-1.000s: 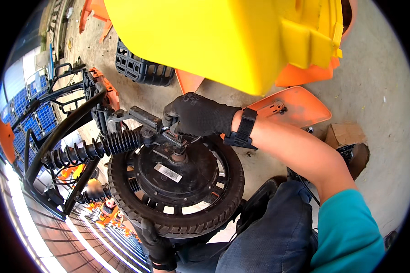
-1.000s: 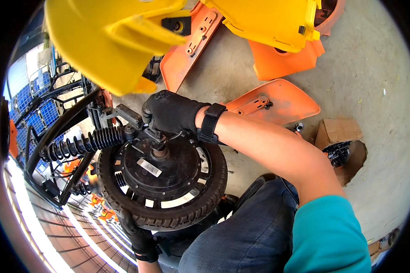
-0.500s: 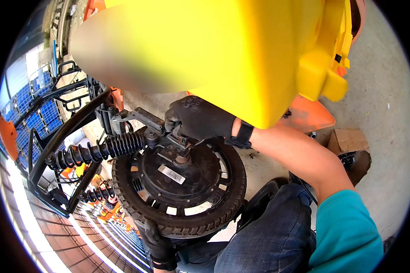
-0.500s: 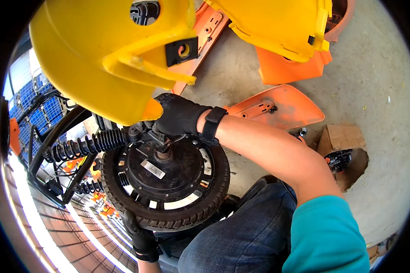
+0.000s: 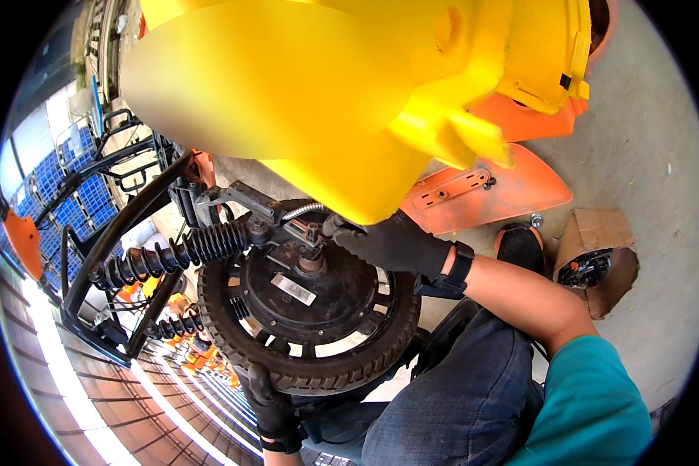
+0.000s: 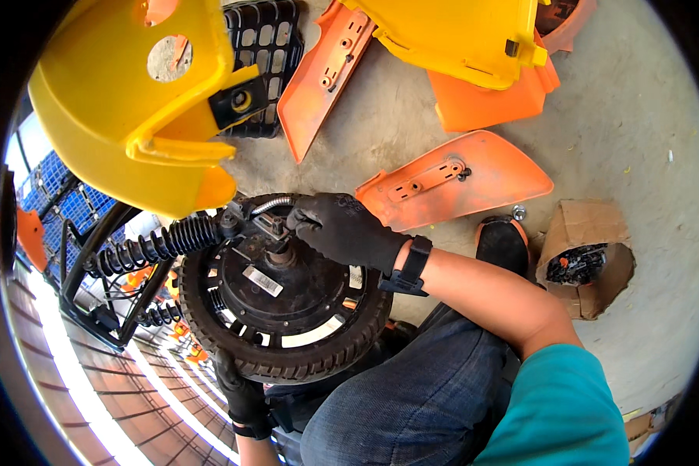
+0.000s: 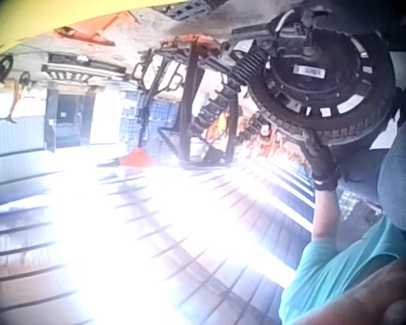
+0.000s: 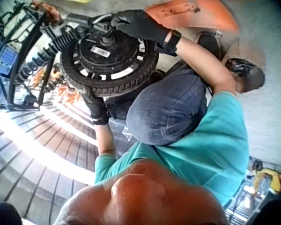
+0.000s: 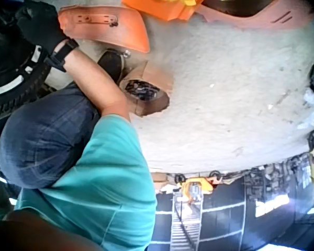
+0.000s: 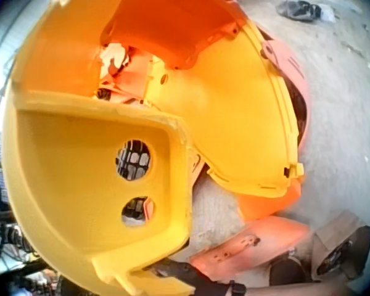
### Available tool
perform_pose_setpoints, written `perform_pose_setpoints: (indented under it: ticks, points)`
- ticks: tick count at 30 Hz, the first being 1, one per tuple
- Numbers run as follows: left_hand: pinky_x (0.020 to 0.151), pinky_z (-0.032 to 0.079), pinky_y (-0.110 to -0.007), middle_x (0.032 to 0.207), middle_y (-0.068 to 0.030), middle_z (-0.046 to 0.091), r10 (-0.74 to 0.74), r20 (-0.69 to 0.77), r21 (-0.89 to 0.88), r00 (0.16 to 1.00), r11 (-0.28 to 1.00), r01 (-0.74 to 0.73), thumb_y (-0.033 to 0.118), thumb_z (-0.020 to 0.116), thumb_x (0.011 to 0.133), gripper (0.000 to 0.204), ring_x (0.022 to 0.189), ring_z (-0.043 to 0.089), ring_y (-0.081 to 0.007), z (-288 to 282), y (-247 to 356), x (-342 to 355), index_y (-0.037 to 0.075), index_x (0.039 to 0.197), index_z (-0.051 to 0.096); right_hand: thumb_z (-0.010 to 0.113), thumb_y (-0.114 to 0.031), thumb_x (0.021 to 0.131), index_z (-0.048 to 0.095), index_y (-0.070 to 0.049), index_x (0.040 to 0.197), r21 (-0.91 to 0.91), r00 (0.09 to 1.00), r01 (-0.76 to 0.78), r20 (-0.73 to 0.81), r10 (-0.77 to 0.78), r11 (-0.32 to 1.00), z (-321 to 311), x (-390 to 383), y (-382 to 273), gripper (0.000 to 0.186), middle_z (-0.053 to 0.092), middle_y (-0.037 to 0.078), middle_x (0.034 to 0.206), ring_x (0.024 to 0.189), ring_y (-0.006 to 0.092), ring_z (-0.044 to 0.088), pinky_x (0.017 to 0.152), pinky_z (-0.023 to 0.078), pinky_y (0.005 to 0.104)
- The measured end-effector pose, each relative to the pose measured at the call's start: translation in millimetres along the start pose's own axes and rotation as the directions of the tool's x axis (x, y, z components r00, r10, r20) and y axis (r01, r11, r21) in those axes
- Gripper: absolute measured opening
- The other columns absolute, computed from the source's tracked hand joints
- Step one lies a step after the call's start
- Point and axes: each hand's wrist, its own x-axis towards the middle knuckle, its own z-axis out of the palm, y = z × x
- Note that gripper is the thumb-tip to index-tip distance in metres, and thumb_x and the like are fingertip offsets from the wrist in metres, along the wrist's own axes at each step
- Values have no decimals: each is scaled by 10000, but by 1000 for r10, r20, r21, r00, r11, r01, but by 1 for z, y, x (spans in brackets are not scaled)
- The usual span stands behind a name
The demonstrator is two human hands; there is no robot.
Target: The person installs a motor cable onto a scooter wheel, tightens a nut on the axle, and adjusts the wiring harness.
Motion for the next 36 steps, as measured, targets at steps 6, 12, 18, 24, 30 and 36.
perform_pose_setpoints:
  ticks: [6,12,18,24,30,36]
  points:
    - [968,460,-447,1260,-199,562,-27,-158,-310,987,951,-23,119,533,959,390,1135,575,-359,6,15,2,6,1322,445,663,-152,845,668,-27,977,-249,994,83,-42,-96,965,7,-3,4,182,650,182,916,890,369,630,786,505,433]
    - [1076,397,-414,1403,-143,492,-290,31,-663,957,710,237,514,455,990,663,1255,506,-255,2,43,11,22,1430,391,608,-200,873,655,-20,973,-130,996,56,82,-45,990,13,6,30,211,644,208,928,908,380,625,808,494,451]
    - [1088,382,-414,1427,-144,466,-300,-30,-541,954,807,236,518,496,974,686,1282,480,-261,-1,38,10,42,1449,367,640,-193,843,670,-5,1023,-220,994,-26,99,49,975,18,12,27,262,646,200,979,949,355,629,839,495,430]
    - [1079,394,-429,1432,-149,457,-367,97,-824,925,492,282,488,519,970,663,1280,483,-268,-1,51,16,57,1451,369,604,-177,852,657,-12,1084,-209,950,-164,228,211,964,15,16,16,290,667,224,988,940,352,651,837,499,430]
    - [1083,394,-449,1436,-151,452,-395,143,-859,908,406,311,494,517,964,676,1285,482,-276,-1,56,17,76,1467,346,568,-226,837,654,-21,1129,-164,878,-287,348,328,944,5,26,8,367,681,219,1013,954,336,663,862,496,435]
    - [1088,400,-462,1453,-153,436,-384,144,-866,912,397,304,487,516,965,676,1293,480,-283,-2,58,18,77,1472,335,558,-252,843,678,-32,1119,-123,873,-322,345,345,939,4,26,4,373,683,217,1064,1008,330,656,903,483,440]
